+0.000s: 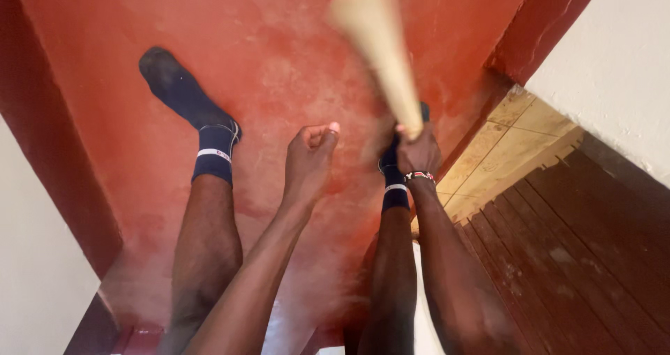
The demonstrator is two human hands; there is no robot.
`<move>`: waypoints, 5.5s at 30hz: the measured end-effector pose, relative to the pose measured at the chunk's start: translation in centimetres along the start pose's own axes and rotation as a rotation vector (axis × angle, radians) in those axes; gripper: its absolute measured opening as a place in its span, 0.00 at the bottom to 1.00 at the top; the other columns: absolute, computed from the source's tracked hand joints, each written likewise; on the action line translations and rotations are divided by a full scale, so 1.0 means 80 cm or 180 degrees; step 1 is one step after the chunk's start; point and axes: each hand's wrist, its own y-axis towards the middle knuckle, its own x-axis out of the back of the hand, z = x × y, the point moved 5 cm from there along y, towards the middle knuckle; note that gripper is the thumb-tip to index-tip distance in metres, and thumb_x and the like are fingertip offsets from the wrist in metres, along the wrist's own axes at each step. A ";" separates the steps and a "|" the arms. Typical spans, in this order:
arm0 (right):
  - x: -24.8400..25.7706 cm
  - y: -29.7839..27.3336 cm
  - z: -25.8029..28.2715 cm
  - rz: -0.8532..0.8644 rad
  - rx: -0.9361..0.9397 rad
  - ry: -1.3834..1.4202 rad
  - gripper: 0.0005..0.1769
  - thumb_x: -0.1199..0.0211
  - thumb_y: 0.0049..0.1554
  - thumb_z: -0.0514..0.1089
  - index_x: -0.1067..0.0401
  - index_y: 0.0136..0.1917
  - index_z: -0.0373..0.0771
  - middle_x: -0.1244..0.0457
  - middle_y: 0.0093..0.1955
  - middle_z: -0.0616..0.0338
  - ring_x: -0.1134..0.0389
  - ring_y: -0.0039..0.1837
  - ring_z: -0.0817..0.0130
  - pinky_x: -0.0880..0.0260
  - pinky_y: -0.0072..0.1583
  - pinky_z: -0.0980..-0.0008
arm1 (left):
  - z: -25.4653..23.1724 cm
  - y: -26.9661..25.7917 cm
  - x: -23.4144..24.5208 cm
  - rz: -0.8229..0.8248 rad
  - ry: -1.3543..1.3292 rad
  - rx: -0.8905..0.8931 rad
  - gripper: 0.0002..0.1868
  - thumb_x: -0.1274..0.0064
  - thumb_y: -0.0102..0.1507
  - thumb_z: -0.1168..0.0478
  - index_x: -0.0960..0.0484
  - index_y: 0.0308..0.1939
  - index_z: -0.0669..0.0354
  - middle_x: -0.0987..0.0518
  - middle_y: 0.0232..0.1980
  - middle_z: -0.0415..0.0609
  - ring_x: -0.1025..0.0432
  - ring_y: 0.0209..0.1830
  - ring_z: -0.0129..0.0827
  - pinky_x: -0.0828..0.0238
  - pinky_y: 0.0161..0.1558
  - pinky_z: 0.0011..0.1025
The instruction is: The person sweeps a red floor by hand using a bundle of straw, gathering dust and debris.
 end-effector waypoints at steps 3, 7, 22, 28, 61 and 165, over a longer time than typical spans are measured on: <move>-0.006 0.009 -0.024 -0.0307 -0.1257 0.0837 0.32 0.43 0.63 0.66 0.36 0.59 0.33 0.31 0.45 0.38 0.27 0.49 0.38 0.27 0.51 0.44 | 0.000 0.001 -0.003 0.0014 0.0086 0.0272 0.25 0.46 0.65 0.44 0.19 0.50 0.64 0.16 0.45 0.47 0.23 0.46 0.27 0.28 0.49 0.28; -0.021 -0.014 -0.009 -0.0314 -0.1324 0.1684 0.33 0.44 0.56 0.65 0.38 0.60 0.35 0.31 0.41 0.37 0.26 0.41 0.37 0.27 0.43 0.41 | 0.010 -0.005 -0.004 0.0097 -0.0107 0.0275 0.26 0.46 0.65 0.44 0.19 0.50 0.65 0.16 0.43 0.47 0.24 0.44 0.27 0.28 0.48 0.28; 0.003 0.047 0.021 -0.0581 -0.1652 0.1713 0.33 0.47 0.59 0.67 0.33 0.54 0.32 0.29 0.42 0.38 0.23 0.42 0.44 0.23 0.47 0.46 | 0.018 0.004 -0.020 0.0007 -0.0077 0.0132 0.24 0.44 0.64 0.45 0.18 0.51 0.63 0.16 0.44 0.46 0.24 0.43 0.25 0.28 0.46 0.27; 0.010 0.027 0.091 0.0342 0.1104 -0.0120 0.35 0.42 0.61 0.67 0.34 0.58 0.30 0.32 0.47 0.34 0.30 0.48 0.33 0.34 0.52 0.37 | 0.016 0.003 -0.022 0.0076 -0.0144 -0.0041 0.24 0.45 0.65 0.45 0.19 0.51 0.64 0.16 0.44 0.46 0.24 0.43 0.24 0.28 0.46 0.25; 0.016 0.052 0.111 0.0054 0.1500 -0.0280 0.34 0.42 0.62 0.68 0.34 0.56 0.32 0.32 0.45 0.34 0.29 0.44 0.34 0.32 0.47 0.38 | -0.006 0.005 -0.021 0.0257 -0.0207 0.0211 0.26 0.45 0.65 0.43 0.19 0.50 0.65 0.19 0.39 0.47 0.26 0.38 0.27 0.30 0.42 0.25; 0.040 0.001 -0.017 -0.0044 -0.0382 0.0356 0.35 0.48 0.64 0.69 0.37 0.59 0.32 0.32 0.50 0.30 0.30 0.54 0.31 0.32 0.54 0.40 | 0.040 -0.085 -0.095 0.0329 0.0378 -0.0671 0.21 0.44 0.66 0.48 0.20 0.49 0.65 0.15 0.45 0.50 0.21 0.48 0.31 0.25 0.51 0.30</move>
